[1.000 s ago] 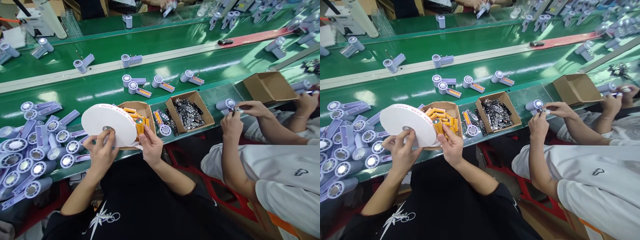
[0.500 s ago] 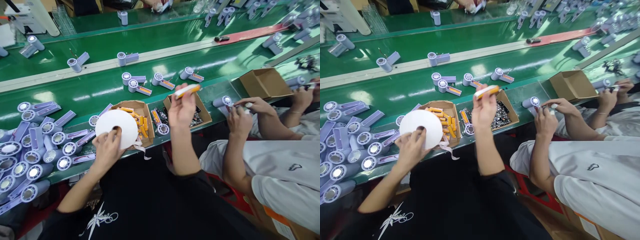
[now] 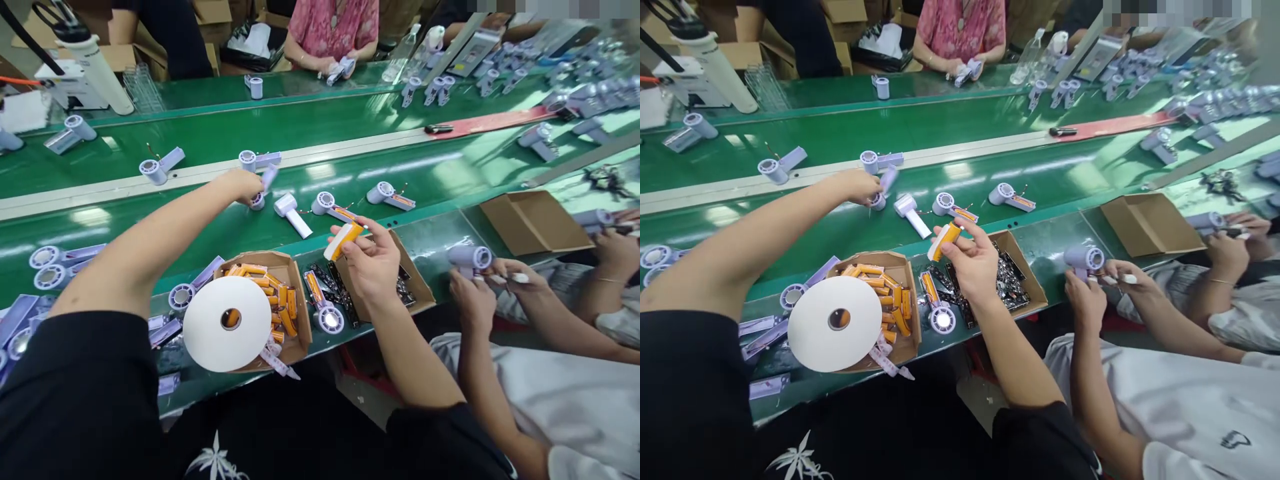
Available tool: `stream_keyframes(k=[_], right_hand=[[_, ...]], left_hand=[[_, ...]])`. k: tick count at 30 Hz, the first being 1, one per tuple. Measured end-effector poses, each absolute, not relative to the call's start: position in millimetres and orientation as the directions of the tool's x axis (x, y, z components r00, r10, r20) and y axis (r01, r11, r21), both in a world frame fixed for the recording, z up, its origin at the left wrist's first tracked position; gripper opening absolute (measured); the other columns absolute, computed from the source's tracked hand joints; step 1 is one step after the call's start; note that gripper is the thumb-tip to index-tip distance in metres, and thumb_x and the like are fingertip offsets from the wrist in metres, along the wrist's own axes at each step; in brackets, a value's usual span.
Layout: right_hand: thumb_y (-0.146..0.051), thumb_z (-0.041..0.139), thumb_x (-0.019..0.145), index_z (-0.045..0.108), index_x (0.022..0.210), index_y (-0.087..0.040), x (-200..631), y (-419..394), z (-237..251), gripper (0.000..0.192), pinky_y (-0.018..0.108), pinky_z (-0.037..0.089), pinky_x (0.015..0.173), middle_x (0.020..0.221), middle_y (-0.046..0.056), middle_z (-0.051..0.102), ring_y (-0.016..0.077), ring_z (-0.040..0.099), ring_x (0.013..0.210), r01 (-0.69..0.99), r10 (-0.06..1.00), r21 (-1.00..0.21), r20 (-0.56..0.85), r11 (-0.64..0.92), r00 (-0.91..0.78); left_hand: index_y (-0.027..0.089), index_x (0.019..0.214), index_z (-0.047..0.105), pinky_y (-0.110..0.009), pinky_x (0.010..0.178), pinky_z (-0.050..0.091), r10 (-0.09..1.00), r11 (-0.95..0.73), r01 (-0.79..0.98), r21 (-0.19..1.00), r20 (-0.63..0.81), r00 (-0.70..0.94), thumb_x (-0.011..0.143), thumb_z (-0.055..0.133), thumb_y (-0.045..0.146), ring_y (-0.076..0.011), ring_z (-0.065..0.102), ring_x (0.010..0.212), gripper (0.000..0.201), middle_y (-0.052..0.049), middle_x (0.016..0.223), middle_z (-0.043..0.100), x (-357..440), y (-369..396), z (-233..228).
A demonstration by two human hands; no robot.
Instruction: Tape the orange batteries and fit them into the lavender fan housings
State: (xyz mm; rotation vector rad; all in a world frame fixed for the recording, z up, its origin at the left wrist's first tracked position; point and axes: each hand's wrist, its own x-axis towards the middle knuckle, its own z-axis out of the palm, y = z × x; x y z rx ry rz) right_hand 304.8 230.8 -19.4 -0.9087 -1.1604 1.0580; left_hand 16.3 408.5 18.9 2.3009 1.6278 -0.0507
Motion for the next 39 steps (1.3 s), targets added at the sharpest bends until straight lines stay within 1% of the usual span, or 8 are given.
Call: stream_keyframes(k=[5, 8, 12, 15, 18, 23, 31, 39], right_hand=[[-0.056, 0.098, 0.080, 0.075, 0.136, -0.032, 261, 264, -17, 0.065, 0.051, 0.075, 0.099, 0.117, 0.006, 0.090, 0.0300, 0.087, 0.114, -0.177, 0.969, -0.957, 0.240, 0.228, -0.052], [-0.056, 0.098, 0.080, 0.074, 0.138, -0.031, 239, 267, -18, 0.067, 0.051, 0.075, 0.096, 0.116, 0.007, 0.090, 0.0296, 0.088, 0.108, -0.183, 0.969, -0.964, 0.215, 0.191, -0.120], [-0.054, 0.102, 0.075, 0.076, 0.133, -0.028, 233, 258, -21, 0.069, 0.052, 0.074, 0.097, 0.109, 0.008, 0.091, 0.0307, 0.089, 0.104, -0.217, 0.969, -0.958, 0.217, 0.187, -0.122], [-0.052, 0.103, 0.074, 0.078, 0.130, -0.027, 233, 249, -22, 0.066, 0.053, 0.074, 0.099, 0.106, 0.009, 0.091, 0.0311, 0.089, 0.101, -0.225, 0.972, -0.955, 0.218, 0.192, -0.092], [-0.046, 0.103, 0.076, 0.079, 0.126, -0.028, 239, 243, -23, 0.058, 0.053, 0.074, 0.098, 0.107, 0.009, 0.091, 0.0321, 0.090, 0.102, -0.190, 0.964, -0.954, 0.252, 0.233, -0.083], [-0.037, 0.103, 0.077, 0.081, 0.125, -0.030, 247, 248, -30, 0.054, 0.053, 0.076, 0.091, 0.105, 0.008, 0.091, 0.0323, 0.090, 0.097, -0.154, 0.948, -0.947, 0.300, 0.283, -0.105], [-0.046, 0.100, 0.070, 0.081, 0.123, -0.027, 215, 277, -47, 0.060, 0.047, 0.074, 0.094, 0.103, 0.004, 0.091, 0.0269, 0.088, 0.098, -0.077, 0.949, -0.988, 0.147, 0.131, -0.278], [-0.052, 0.092, 0.068, 0.081, 0.108, -0.022, 212, 336, -71, 0.051, 0.050, 0.069, 0.105, 0.102, 0.007, 0.089, 0.0291, 0.084, 0.103, 0.153, 0.925, -0.970, 0.126, 0.191, -0.358]], left_hand=[[0.010, 0.135, 0.073, -0.046, 0.121, 0.052, 0.934, -0.224, 0.971, 0.086, -0.265, 0.239, 0.104, 0.075, 0.050, -0.0251, 0.067, 0.128, 0.051, -0.014, 0.142, 0.073, 17, 399, 14], [0.014, 0.143, 0.069, -0.052, 0.116, 0.058, 0.955, -0.165, 0.983, 0.079, -0.235, 0.179, 0.106, 0.074, 0.049, -0.0299, 0.068, 0.133, 0.050, -0.016, 0.151, 0.067, 26, 396, 10], [0.005, 0.150, 0.063, -0.044, 0.112, 0.058, 0.960, -0.102, 0.989, 0.109, -0.251, 0.127, 0.097, 0.082, 0.041, -0.0356, 0.072, 0.130, 0.067, -0.030, 0.159, 0.057, 27, 385, 2], [0.007, 0.161, 0.051, -0.046, 0.109, 0.060, 0.964, -0.089, 0.986, 0.142, -0.236, 0.122, 0.101, 0.073, 0.042, -0.0388, 0.073, 0.130, 0.073, -0.034, 0.166, 0.047, 29, 367, -3], [0.013, 0.162, 0.052, -0.044, 0.112, 0.058, 0.948, -0.163, 0.973, 0.164, -0.248, 0.200, 0.094, 0.077, 0.031, -0.0372, 0.072, 0.133, 0.074, -0.029, 0.170, 0.043, 26, 355, -5], [0.030, 0.148, 0.069, -0.040, 0.115, 0.054, 0.851, -0.336, 0.925, 0.179, -0.363, 0.380, 0.061, 0.088, 0.009, -0.0321, 0.071, 0.126, 0.092, -0.012, 0.173, 0.046, -10, 333, -11], [0.020, 0.134, 0.079, -0.052, 0.116, 0.051, 0.836, -0.425, 0.901, 0.084, -0.346, 0.426, 0.081, 0.084, 0.030, -0.0413, 0.064, 0.137, 0.054, -0.023, 0.147, 0.069, -22, 313, -39], [0.025, 0.107, 0.086, -0.036, 0.106, 0.051, 0.858, -0.412, 0.907, 0.089, -0.297, 0.419, 0.086, 0.077, 0.029, -0.0280, 0.072, 0.117, 0.023, -0.011, 0.114, 0.084, -21, 333, -52]])
